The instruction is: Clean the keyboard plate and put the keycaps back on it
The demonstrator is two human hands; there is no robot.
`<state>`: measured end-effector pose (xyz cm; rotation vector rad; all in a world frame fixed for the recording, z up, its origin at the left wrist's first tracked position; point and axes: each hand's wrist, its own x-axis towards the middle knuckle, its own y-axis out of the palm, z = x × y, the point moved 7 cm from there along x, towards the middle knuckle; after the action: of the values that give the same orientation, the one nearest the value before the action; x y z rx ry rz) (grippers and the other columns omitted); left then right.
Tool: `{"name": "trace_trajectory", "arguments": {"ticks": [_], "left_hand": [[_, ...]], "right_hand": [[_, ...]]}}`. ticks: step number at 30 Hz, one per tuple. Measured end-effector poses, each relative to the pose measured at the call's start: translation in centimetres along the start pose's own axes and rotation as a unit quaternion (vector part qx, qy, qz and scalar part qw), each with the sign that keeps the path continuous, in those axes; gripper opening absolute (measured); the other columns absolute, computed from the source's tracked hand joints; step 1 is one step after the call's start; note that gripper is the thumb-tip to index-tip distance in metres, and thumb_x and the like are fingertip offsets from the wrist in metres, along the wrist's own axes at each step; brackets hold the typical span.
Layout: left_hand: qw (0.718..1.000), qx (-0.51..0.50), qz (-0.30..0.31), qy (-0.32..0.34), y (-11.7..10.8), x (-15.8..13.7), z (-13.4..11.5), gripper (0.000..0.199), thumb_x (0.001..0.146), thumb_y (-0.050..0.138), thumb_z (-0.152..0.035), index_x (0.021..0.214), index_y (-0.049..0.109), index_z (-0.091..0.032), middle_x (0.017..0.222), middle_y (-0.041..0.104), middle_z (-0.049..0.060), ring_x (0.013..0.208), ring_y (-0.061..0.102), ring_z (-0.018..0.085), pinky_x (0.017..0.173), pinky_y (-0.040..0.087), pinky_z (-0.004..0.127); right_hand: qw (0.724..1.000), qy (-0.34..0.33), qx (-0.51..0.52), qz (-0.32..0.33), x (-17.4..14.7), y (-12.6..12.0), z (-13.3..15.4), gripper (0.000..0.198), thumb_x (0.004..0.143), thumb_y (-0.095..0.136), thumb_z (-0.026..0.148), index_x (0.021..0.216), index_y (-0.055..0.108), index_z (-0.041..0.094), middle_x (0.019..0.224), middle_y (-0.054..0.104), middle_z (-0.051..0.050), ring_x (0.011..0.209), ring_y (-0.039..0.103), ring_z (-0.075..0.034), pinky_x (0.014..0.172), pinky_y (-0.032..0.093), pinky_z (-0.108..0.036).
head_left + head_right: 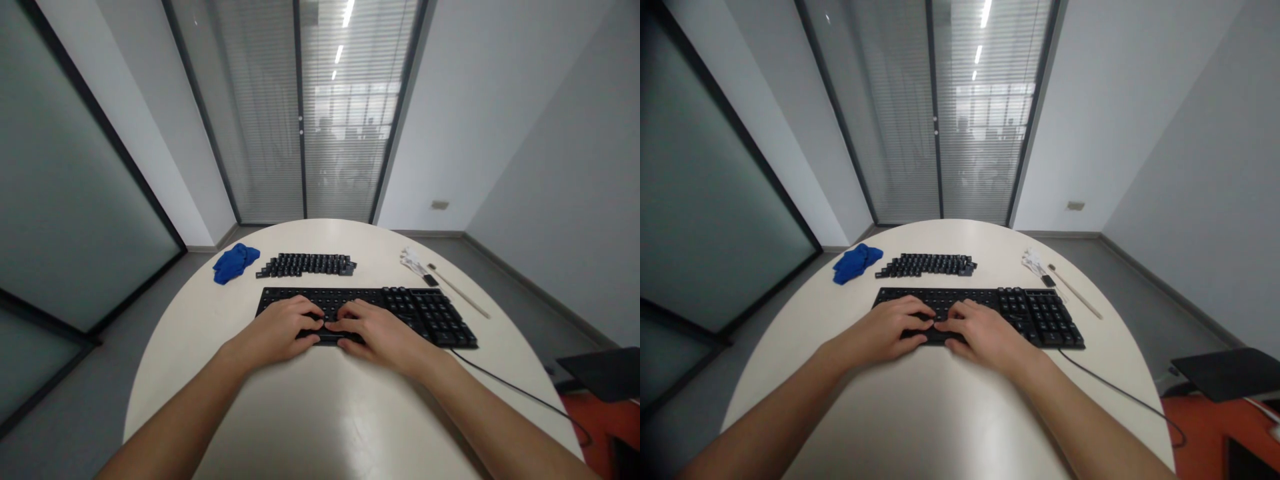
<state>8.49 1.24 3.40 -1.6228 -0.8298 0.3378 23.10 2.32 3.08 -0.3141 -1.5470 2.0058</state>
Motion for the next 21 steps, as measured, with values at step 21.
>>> {"name": "trace_trajectory", "arguments": {"ticks": [21], "left_hand": [[1.0,-0.021,-0.014,-0.004,0.07,0.33,0.0,0.015,0.09,0.063,-0.025,0.098,0.073,-0.019,0.109,0.071,0.005,0.104,0.063,0.022,0.093,0.051,0.035]], "right_hand": [[0.999,-0.009,-0.038,-0.015,0.53,0.35,0.3,0.028,0.092,0.064,0.027,0.119,0.069,0.023,0.106,0.064,-0.007,0.1,0.059,-0.023,0.091,0.05,-0.038]]}}
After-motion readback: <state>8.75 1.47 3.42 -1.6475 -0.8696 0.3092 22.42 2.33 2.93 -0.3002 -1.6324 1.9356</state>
